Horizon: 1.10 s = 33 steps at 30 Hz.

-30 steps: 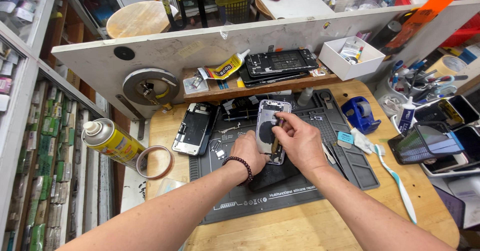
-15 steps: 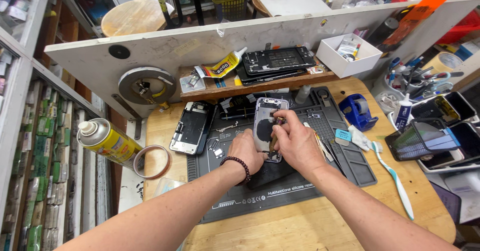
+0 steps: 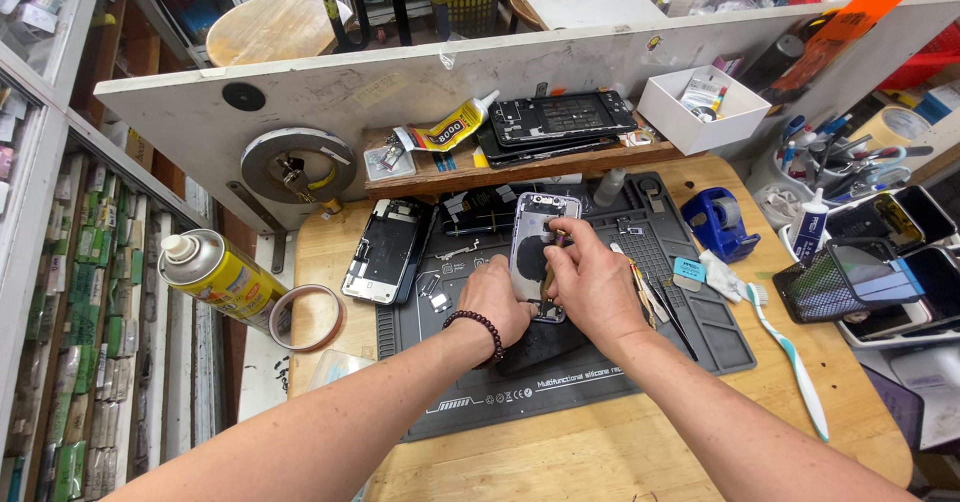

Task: The person works at a repair bench on a disassembled smartphone, using a screwdriver to unscrew and re-tighten small screws on the phone's midframe, repositioning the frame on the mat, and picking up and setting down small components and tools while working through the repair steps.

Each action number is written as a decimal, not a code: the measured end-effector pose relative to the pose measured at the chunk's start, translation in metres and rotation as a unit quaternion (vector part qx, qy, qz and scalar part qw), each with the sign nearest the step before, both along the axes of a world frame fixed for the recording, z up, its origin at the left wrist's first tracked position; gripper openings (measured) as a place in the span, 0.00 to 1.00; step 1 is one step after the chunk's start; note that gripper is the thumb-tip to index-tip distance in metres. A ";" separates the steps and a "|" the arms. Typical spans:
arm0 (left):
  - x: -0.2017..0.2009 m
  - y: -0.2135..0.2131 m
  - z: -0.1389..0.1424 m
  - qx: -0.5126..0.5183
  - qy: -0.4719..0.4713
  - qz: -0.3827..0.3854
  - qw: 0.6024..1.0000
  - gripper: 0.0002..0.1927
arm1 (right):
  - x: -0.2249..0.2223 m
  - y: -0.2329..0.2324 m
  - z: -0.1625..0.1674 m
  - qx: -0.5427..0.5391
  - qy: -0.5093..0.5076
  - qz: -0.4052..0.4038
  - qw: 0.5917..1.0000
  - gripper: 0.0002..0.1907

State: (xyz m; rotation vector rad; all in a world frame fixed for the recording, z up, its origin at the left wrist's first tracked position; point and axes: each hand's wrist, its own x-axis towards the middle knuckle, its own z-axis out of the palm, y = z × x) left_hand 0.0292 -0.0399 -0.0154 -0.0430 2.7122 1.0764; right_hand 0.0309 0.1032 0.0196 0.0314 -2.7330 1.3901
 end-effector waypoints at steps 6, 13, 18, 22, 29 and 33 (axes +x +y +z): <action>0.001 0.001 -0.001 -0.012 0.009 0.000 1.000 0.28 | 0.000 -0.003 0.004 -0.011 -0.013 0.006 1.000 0.17; 0.005 0.002 0.004 -0.003 0.001 0.009 1.000 0.27 | -0.002 -0.003 0.003 0.079 0.066 0.016 0.995 0.19; 0.006 0.001 0.006 0.001 0.004 0.010 1.000 0.27 | 0.000 0.003 0.000 0.093 0.080 -0.004 0.992 0.20; 0.002 0.002 0.005 0.003 -0.003 0.008 1.000 0.26 | -0.005 0.005 0.001 0.100 0.058 -0.023 0.993 0.20; 0.001 0.001 0.003 -0.002 0.010 0.001 1.000 0.26 | -0.006 0.002 0.000 0.101 0.084 -0.012 0.991 0.19; 0.002 0.002 0.004 -0.005 0.003 0.006 1.000 0.25 | -0.006 0.007 0.000 0.087 0.090 -0.003 0.992 0.18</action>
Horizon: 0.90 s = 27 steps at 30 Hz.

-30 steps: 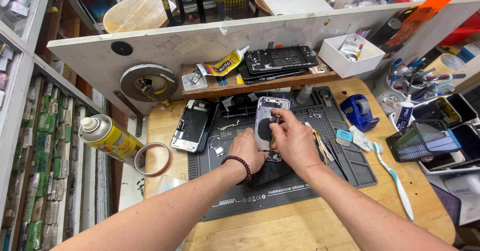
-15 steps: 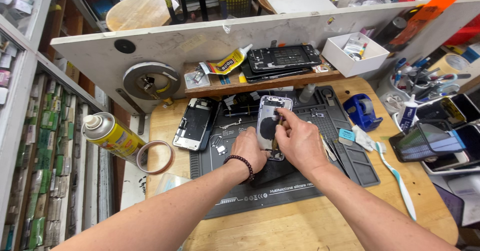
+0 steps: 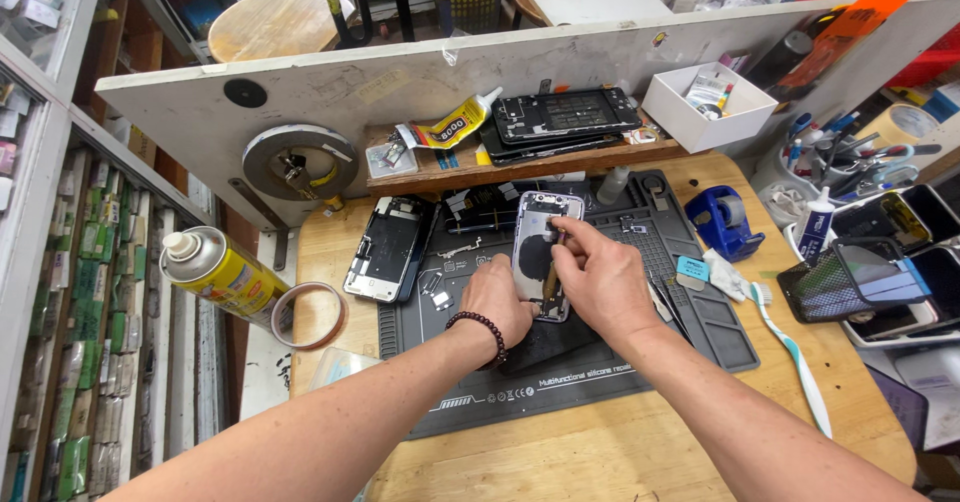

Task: The person works at a repair bench on a disassembled smartphone, using a screwdriver to unscrew and re-tighten small screws on the phone's midframe, repositioning the frame on the mat, and picking up and setting down small components and tools while working through the repair steps.

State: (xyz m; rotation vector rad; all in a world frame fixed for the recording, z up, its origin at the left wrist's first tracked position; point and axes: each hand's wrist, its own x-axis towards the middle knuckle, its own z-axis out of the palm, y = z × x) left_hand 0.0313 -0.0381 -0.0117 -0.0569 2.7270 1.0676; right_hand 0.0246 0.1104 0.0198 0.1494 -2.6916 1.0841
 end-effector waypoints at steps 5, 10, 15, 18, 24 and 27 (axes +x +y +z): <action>0.002 0.000 0.002 0.007 -0.001 0.008 1.000 0.26 | -0.003 -0.002 -0.001 -0.005 0.001 0.000 1.000 0.18; 0.000 0.002 0.001 -0.001 0.005 -0.002 1.000 0.27 | -0.002 0.006 -0.002 0.030 0.069 0.037 0.996 0.18; 0.001 0.001 0.002 0.010 -0.009 0.001 1.000 0.25 | 0.001 0.007 -0.004 -0.049 0.073 0.031 0.996 0.15; 0.002 0.003 0.004 0.003 0.000 -0.004 1.000 0.25 | 0.000 0.004 -0.004 -0.022 0.014 -0.002 1.000 0.15; 0.002 0.004 0.005 0.002 0.001 0.004 1.000 0.25 | 0.005 0.009 -0.004 -0.004 0.122 0.042 0.992 0.17; 0.002 0.005 0.004 0.009 -0.012 0.006 1.000 0.23 | 0.006 0.011 -0.006 -0.039 0.072 0.012 0.997 0.16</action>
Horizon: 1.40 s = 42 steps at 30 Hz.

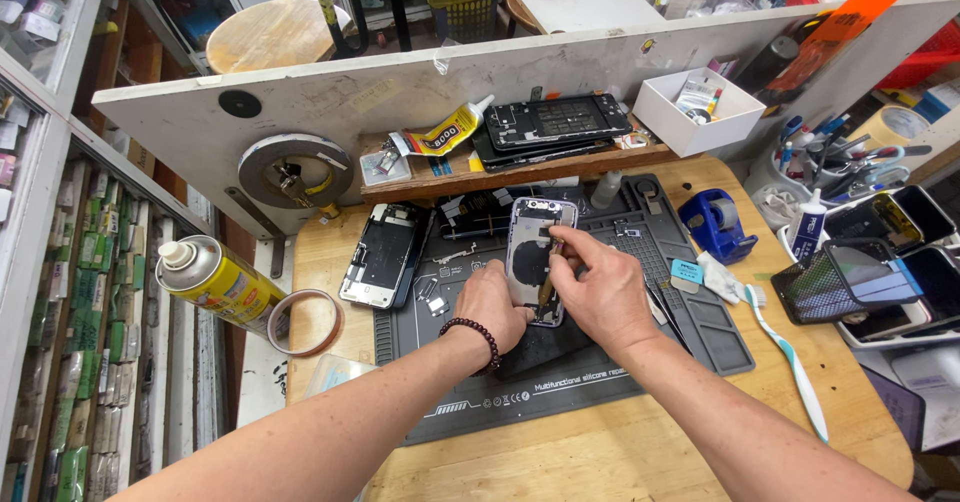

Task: The person works at a repair bench on a disassembled smartphone, using a screwdriver to unscrew and re-tighten small screws on the phone's midframe, repositioning the frame on the mat, and picking up and setting down small components and tools while working through the repair steps.

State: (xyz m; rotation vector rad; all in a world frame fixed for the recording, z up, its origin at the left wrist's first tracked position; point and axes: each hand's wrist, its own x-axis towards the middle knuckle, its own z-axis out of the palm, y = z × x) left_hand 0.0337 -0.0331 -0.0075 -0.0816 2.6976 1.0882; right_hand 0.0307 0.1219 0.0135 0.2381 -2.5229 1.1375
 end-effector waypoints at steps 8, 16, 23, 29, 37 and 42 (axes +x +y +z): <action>-0.002 -0.001 -0.003 0.002 0.019 -0.007 1.000 0.23 | -0.004 -0.002 0.002 0.019 -0.017 0.005 1.000 0.18; -0.001 -0.003 -0.003 0.005 0.014 -0.004 1.000 0.24 | 0.001 -0.007 0.000 -0.018 -0.021 0.011 1.000 0.16; -0.004 -0.006 -0.002 0.002 -0.004 -0.003 1.000 0.26 | 0.006 -0.009 -0.004 -0.009 -0.006 0.021 1.000 0.20; -0.001 -0.005 -0.004 0.009 0.008 -0.005 1.000 0.25 | 0.013 -0.004 0.000 -0.043 -0.081 0.018 0.996 0.23; 0.012 0.000 -0.006 0.043 0.054 0.003 0.998 0.16 | 0.020 0.019 0.005 -0.149 -0.042 -0.030 0.988 0.25; 0.010 0.011 -0.006 0.061 0.084 -0.006 0.995 0.15 | 0.008 0.053 -0.012 -0.264 -0.118 -0.050 0.956 0.24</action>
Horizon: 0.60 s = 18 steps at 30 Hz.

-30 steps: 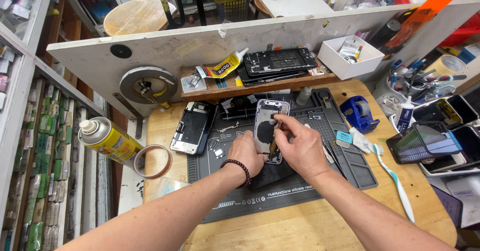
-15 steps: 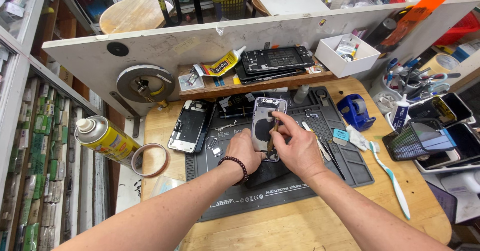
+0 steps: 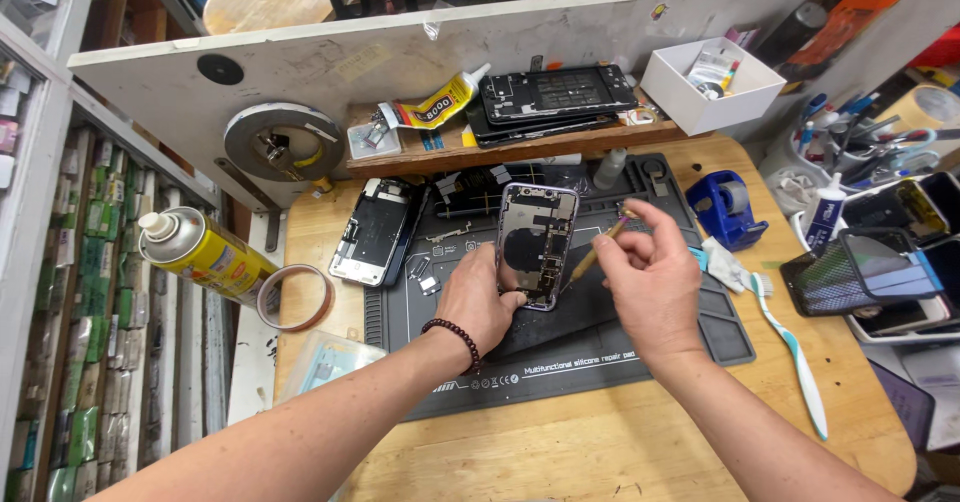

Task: The person works at a repair bench on a disassembled smartphone, using a screwdriver to unscrew and re-tighten small screws on the phone's midframe, repositioning the frame on the mat, and picking up and setting down small components and tools while working through the repair steps.

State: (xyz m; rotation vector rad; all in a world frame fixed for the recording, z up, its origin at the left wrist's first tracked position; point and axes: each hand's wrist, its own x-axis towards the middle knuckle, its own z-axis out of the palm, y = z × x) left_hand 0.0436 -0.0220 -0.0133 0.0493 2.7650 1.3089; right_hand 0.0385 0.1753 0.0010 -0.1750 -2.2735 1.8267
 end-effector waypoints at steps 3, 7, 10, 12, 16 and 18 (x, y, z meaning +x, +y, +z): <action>-0.003 0.008 0.001 0.005 -0.005 0.008 1.000 0.15 | -0.013 0.014 -0.017 -0.078 -0.043 0.014 0.996 0.13; -0.007 0.017 -0.001 -0.008 -0.029 0.030 0.999 0.15 | -0.024 0.024 -0.037 -0.183 -0.144 0.063 0.970 0.12; -0.012 0.025 -0.003 -0.007 -0.033 0.042 0.999 0.17 | -0.026 0.025 -0.045 -0.138 -0.195 0.105 0.965 0.12; -0.016 0.028 -0.004 -0.003 -0.040 0.046 0.998 0.18 | -0.028 0.025 -0.049 -0.109 -0.207 0.114 0.965 0.12; -0.019 0.029 -0.007 0.007 -0.060 0.044 0.997 0.16 | -0.034 0.035 -0.058 -0.176 -0.232 0.111 0.950 0.15; -0.019 0.029 -0.008 -0.001 -0.027 0.035 0.999 0.18 | -0.039 0.053 -0.063 -0.196 -0.241 0.089 0.946 0.16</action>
